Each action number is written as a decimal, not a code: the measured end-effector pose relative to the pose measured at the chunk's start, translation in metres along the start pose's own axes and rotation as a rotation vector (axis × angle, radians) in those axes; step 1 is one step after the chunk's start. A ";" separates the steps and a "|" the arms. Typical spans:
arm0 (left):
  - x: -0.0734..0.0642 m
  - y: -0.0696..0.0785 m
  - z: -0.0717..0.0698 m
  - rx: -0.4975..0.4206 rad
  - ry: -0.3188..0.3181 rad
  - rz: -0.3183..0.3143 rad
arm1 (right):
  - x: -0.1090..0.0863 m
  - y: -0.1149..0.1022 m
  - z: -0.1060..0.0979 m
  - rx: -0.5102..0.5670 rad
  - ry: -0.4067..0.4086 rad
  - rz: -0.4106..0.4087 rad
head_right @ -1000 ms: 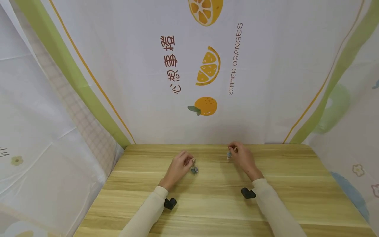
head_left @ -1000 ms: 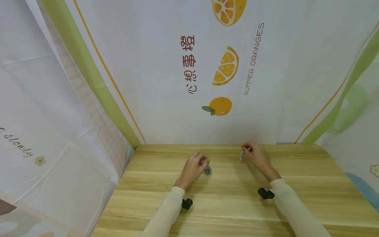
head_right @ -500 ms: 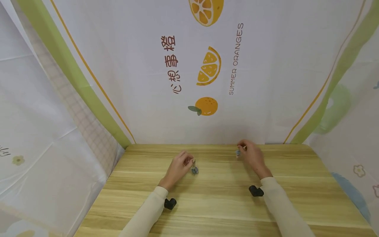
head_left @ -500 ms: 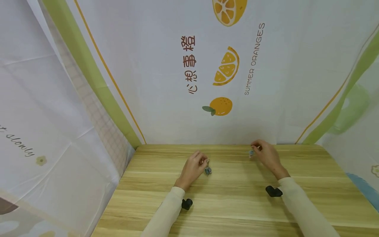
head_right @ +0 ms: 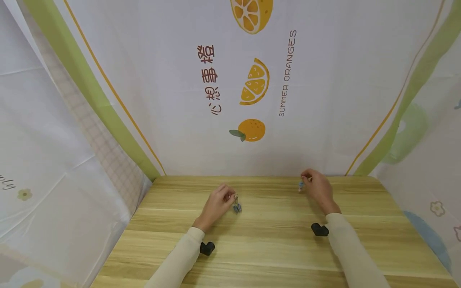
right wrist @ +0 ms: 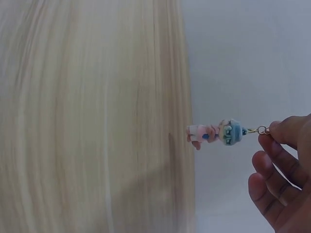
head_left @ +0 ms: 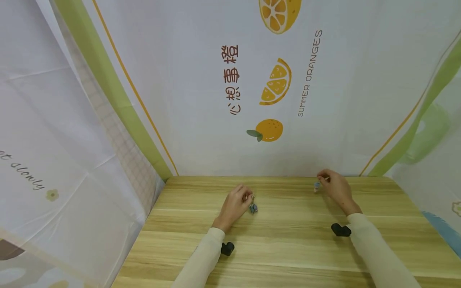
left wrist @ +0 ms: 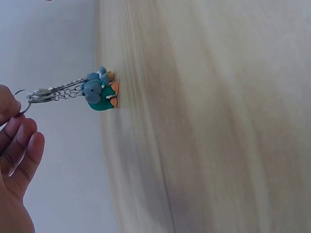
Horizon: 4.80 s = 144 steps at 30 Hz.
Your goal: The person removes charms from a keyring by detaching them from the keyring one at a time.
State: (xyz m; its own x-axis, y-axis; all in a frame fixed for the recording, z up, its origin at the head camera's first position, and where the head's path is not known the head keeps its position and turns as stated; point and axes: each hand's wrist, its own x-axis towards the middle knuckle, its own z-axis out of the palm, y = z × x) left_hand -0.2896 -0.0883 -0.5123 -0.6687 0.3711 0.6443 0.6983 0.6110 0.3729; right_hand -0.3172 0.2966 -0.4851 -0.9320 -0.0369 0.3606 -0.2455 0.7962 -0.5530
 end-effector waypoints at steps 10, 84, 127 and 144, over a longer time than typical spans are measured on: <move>0.000 0.002 -0.002 -0.004 -0.011 -0.016 | -0.004 0.019 -0.005 -0.029 0.010 0.040; -0.001 0.000 -0.001 0.018 -0.033 -0.051 | -0.027 0.060 0.000 -0.002 -0.014 0.304; 0.014 0.017 0.001 -0.002 -0.047 -0.017 | -0.022 -0.127 0.104 0.211 -0.145 -0.308; 0.013 0.018 0.000 -0.071 -0.096 0.035 | -0.025 -0.130 0.106 0.349 -0.275 -0.176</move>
State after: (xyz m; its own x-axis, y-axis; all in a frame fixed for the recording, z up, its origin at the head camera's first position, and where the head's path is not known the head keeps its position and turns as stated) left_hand -0.2856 -0.0729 -0.4972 -0.6630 0.4585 0.5918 0.7354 0.5470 0.4000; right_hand -0.2902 0.1301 -0.5023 -0.8927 -0.3488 0.2852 -0.4368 0.5149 -0.7376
